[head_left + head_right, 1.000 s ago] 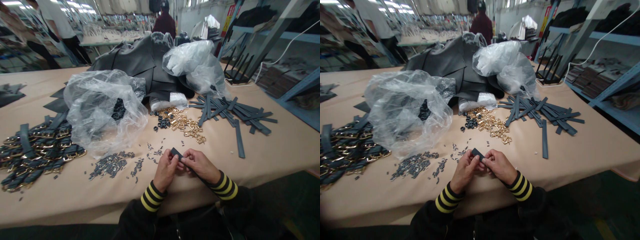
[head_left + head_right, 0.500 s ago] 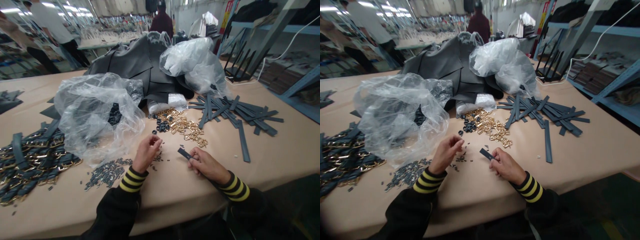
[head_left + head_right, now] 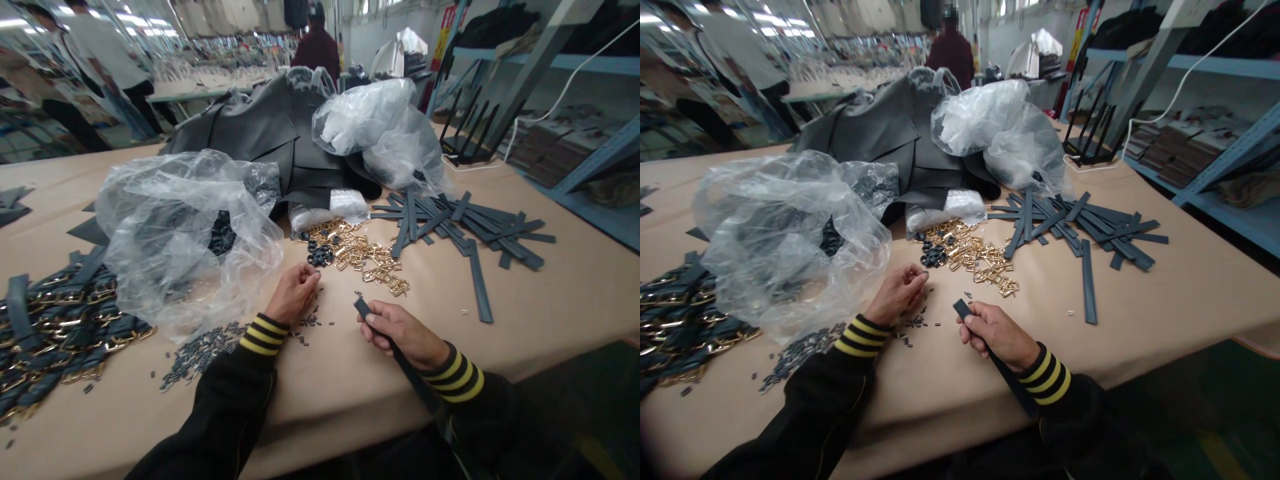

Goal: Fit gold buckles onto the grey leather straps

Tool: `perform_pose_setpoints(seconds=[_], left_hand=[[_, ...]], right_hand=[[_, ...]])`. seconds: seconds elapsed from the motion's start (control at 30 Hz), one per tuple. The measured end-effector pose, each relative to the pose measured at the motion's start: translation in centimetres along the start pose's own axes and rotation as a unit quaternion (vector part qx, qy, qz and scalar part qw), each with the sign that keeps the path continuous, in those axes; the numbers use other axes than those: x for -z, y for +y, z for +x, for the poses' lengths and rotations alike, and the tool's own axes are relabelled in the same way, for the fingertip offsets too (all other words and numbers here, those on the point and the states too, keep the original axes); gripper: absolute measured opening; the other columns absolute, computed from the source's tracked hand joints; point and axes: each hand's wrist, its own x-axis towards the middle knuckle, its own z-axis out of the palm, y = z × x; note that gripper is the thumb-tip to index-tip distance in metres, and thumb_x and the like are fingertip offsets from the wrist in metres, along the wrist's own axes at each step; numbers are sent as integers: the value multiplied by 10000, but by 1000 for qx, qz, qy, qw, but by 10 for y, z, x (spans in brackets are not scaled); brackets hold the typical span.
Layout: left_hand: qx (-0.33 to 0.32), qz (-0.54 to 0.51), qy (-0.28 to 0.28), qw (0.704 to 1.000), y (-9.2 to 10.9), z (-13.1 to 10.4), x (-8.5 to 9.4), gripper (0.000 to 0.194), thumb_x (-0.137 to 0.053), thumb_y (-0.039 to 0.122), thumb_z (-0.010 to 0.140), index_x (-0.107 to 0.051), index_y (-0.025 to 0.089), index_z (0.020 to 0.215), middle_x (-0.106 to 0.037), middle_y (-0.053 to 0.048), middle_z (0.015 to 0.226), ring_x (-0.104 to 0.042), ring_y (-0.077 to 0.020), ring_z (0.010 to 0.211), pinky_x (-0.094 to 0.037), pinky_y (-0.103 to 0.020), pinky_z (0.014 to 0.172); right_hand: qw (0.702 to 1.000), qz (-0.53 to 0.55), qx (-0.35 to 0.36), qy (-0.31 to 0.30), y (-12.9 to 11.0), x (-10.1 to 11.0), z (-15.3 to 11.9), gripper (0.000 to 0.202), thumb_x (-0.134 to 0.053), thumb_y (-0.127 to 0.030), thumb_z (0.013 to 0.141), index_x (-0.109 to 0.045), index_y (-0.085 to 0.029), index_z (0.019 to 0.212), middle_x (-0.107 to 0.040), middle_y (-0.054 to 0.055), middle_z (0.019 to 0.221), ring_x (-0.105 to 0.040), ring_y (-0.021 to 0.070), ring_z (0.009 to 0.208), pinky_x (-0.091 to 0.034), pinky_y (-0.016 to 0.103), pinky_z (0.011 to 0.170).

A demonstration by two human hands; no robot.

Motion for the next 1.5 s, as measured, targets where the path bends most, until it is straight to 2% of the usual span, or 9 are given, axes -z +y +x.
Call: perform_pose_setpoints(seconds=[0.17, 0.5, 0.63, 0.7, 0.83, 1.03, 1.2, 1.33, 1.5], left_hand=[[40, -370, -108, 922, 16, -62, -23, 178, -570, 320, 745, -484, 169, 785, -542, 25, 612, -475, -61, 468, -365, -147, 387], [120, -467, -66, 874, 25, -88, -42, 194, -602, 302, 735, -567, 122, 675, -510, 38, 531, -448, -32, 458, -356, -126, 422], [150, -529, -46, 834, 31, -97, -45, 128, -664, 225, 674, -581, 131, 699, -596, 18, 683, -540, -48, 577, -452, -159, 593], [145, -522, -29, 840, 32, -99, -46, 112, -667, 204, 665, -589, 138, 709, -638, -11, 801, -584, -77, 678, -468, -198, 696], [73, -397, -9, 915, 31, -103, -47, 78, -643, 205, 678, -625, 145, 724, -658, -77, 933, -596, -169, 886, -442, -289, 843], [-31, -227, 42, 973, 29, -115, -59, 103, -597, 190, 711, -649, 202, 799, -656, -66, 937, -595, -190, 903, -455, -314, 844], [-22, -236, 26, 971, 28, -121, -65, 131, -591, 194, 720, -654, 201, 835, -661, -64, 933, -606, -184, 883, -464, -291, 825], [33, -267, 34, 963, 28, -117, -62, 115, -604, 239, 718, -671, 173, 785, -680, -64, 879, -619, -175, 814, -468, -279, 793], [110, -424, 37, 898, 31, -114, -69, 107, -642, 242, 685, -605, 142, 686, -675, -71, 900, -605, -176, 886, -459, -305, 825]], right_hand=[[1000, -20, 1, 14, 2, -10, -1, 275, -421, -412, 833, -481, -143, 830, -427, -66, 548, -247, 13, 337, -216, 122, 293], [941, -322, 96, 48, -2, -20, -17, 249, -404, -275, 858, -482, -155, 654, -525, -29, 533, -443, 70, 486, -357, 197, 535], [931, -349, 86, 63, 1, -19, -20, 262, -386, -258, 861, -467, -159, 633, -530, -26, 526, -444, 75, 482, -352, 201, 536], [931, -349, 76, 79, 3, -18, -21, 267, -378, -267, 863, -472, -158, 638, -526, -26, 519, -431, 73, 469, -343, 196, 516], [933, -349, 62, 69, 5, -15, -24, 239, -376, -267, 859, -502, -151, 691, -515, -33, 503, -410, 72, 439, -333, 190, 482], [901, -426, 64, 46, 0, -9, -29, 279, -394, -215, 842, -461, -156, 578, -496, -31, 493, -447, 79, 471, -340, 201, 525], [890, -451, 68, -4, -4, -4, -31, 282, -386, -198, 847, -470, -157, 581, -477, -33, 492, -440, 80, 475, -331, 197, 517], [878, -472, 71, 42, 0, -10, -30, 258, -411, -185, 831, -466, -160, 580, -481, -28, 496, -434, 83, 471, -320, 199, 500], [865, -482, 104, 92, 8, -23, -31, 223, -397, -189, 843, -465, -173, 632, -480, -24, 513, -445, 98, 477, -325, 215, 513]])
